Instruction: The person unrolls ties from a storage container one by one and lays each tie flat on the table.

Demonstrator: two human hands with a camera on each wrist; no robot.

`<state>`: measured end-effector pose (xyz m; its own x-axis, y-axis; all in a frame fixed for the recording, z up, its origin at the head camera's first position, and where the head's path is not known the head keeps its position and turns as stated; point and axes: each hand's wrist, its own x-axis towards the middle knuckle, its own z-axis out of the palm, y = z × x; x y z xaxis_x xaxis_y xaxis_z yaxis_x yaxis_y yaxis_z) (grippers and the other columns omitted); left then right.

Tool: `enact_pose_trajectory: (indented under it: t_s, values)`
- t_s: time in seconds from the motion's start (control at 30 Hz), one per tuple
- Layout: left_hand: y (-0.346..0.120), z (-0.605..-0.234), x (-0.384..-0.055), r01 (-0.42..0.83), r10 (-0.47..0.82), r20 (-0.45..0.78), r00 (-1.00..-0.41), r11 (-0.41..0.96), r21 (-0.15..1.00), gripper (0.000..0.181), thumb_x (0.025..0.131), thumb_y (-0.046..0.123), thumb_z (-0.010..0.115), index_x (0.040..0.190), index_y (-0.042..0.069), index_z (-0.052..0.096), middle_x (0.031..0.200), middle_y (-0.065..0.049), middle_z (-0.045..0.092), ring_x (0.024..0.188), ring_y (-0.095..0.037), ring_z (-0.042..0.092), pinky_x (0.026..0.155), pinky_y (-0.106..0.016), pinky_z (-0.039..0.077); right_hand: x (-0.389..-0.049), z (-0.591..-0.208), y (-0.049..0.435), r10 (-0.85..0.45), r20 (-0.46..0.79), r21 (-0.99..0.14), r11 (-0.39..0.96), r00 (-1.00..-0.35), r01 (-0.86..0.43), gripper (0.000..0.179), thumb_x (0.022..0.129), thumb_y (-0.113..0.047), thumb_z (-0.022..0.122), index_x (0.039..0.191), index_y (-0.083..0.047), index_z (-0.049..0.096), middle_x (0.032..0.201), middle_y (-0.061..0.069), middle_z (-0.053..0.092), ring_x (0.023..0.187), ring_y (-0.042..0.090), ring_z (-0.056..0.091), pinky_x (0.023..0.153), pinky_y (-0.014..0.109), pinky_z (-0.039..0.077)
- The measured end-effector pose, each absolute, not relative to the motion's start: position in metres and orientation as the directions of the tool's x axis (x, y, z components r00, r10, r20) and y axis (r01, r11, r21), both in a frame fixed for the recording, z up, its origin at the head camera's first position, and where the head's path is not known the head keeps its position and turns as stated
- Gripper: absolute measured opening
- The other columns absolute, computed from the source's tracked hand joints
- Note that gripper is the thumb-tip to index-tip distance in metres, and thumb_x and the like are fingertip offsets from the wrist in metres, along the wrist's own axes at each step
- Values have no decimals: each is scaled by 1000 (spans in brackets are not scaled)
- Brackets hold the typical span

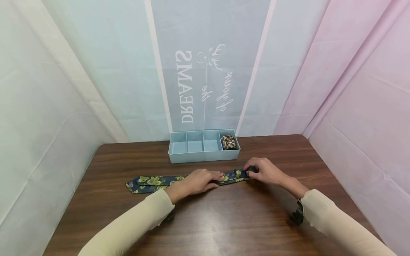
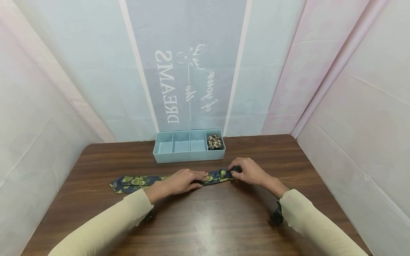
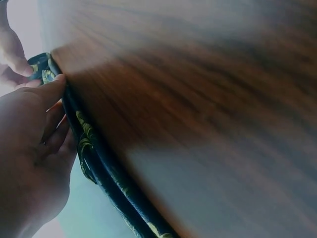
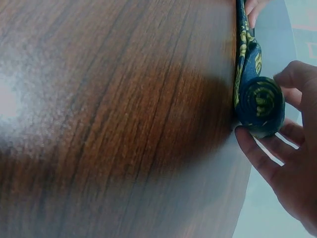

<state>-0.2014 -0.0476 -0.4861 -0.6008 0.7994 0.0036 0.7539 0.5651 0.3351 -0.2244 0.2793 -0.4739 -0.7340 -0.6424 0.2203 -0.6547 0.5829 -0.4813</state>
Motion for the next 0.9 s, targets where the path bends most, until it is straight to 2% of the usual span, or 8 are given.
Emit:
enact_pose_trajectory:
  t_s: [0.2,0.43,0.77,0.9]
  values:
    - [-55,-488,-199,755,801,22,-598,553,352,42,108,25,65,149,15,63,157,-7,55,141,-22,57,112,-42,51,-226,-477,279,-648,214,-462,592,-731,-660,9,92,-15,84,98,-17,78,100,-7,73,84,5,64,72,29,55]
    - [-61,-488,-197,749,798,25,-602,553,364,42,108,25,65,148,15,63,157,-7,55,143,-19,55,113,-42,50,-226,-477,281,-635,221,-431,617,-741,-658,12,90,-11,84,99,-16,78,100,-6,74,80,6,63,70,31,53]
    - [-62,-486,-195,740,792,19,-611,561,371,41,108,25,65,148,15,64,157,-7,55,143,-19,55,113,-43,50,-224,-474,293,-618,203,-406,653,-760,-640,14,91,-7,79,103,-14,80,107,-3,75,94,14,71,79,39,60]
    - [-62,-486,-196,745,796,28,-605,554,371,41,108,25,65,148,15,64,157,-7,55,143,-19,55,113,-43,50,-224,-475,298,-620,210,-417,643,-756,-643,14,91,-7,77,104,-13,80,108,-2,75,95,14,71,77,41,60]
